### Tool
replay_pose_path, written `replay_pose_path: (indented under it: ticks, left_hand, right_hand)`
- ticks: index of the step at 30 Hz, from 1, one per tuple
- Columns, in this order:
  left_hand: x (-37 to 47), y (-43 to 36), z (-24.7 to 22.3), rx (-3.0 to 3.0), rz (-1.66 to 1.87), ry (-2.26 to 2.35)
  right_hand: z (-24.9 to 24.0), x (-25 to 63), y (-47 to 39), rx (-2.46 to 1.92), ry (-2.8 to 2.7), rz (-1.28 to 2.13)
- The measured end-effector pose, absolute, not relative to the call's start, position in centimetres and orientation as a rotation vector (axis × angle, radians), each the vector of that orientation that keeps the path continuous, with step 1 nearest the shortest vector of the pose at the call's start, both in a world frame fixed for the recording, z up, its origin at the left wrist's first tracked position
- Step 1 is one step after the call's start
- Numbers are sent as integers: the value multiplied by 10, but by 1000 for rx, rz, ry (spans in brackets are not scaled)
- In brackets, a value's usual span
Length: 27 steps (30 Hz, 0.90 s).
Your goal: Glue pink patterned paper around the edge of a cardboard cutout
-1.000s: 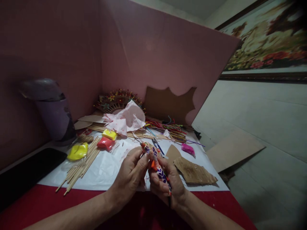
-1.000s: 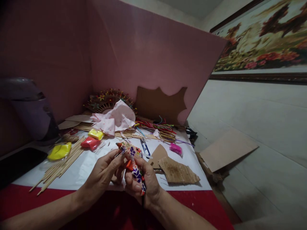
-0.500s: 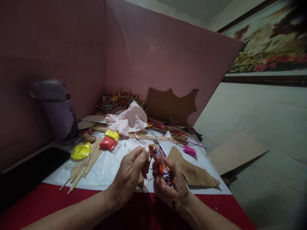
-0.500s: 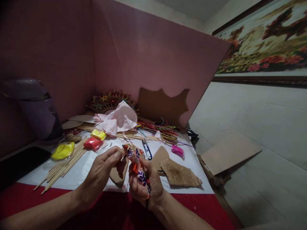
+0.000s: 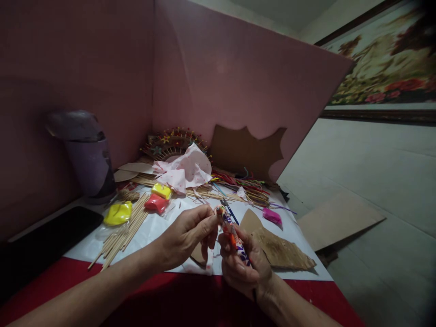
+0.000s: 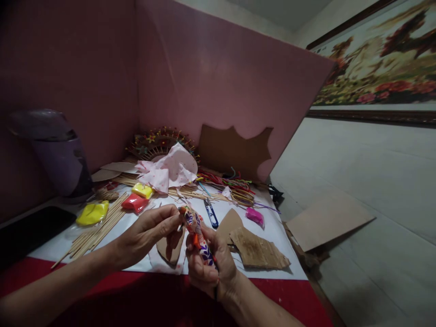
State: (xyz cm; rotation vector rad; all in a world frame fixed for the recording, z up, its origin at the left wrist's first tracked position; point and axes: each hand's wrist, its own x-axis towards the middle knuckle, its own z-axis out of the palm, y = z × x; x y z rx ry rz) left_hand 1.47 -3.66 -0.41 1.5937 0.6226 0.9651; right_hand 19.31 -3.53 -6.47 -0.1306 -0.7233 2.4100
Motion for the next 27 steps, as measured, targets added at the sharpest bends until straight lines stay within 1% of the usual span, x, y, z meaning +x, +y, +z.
replay_pose_path:
  ticks: [5,9,13,16,23,27]
  left_hand:
    - [14,-36,-11,1729,1040,652]
    - [15,-37,-15,1754,1126,619]
    - [17,-38,-13,1596,1087,577]
    - [15,-34,-11,1452,1069,548]
    - [-9,-20,8,1474,862,560]
    - [-19,-18,18,1489,830,626]
  right_hand:
    - [-66,193,-35,-54,-761,2467]
    - [-65,194,-36,-162,-791,2423]
    - [-60,197,-39,-481,-890,2241]
    - [-56,200,-40,-711,-1076,2072]
    - [-46,199,-45,-764,-1367,1667]
    - [-44,198,-45,-818,-1445,1505]
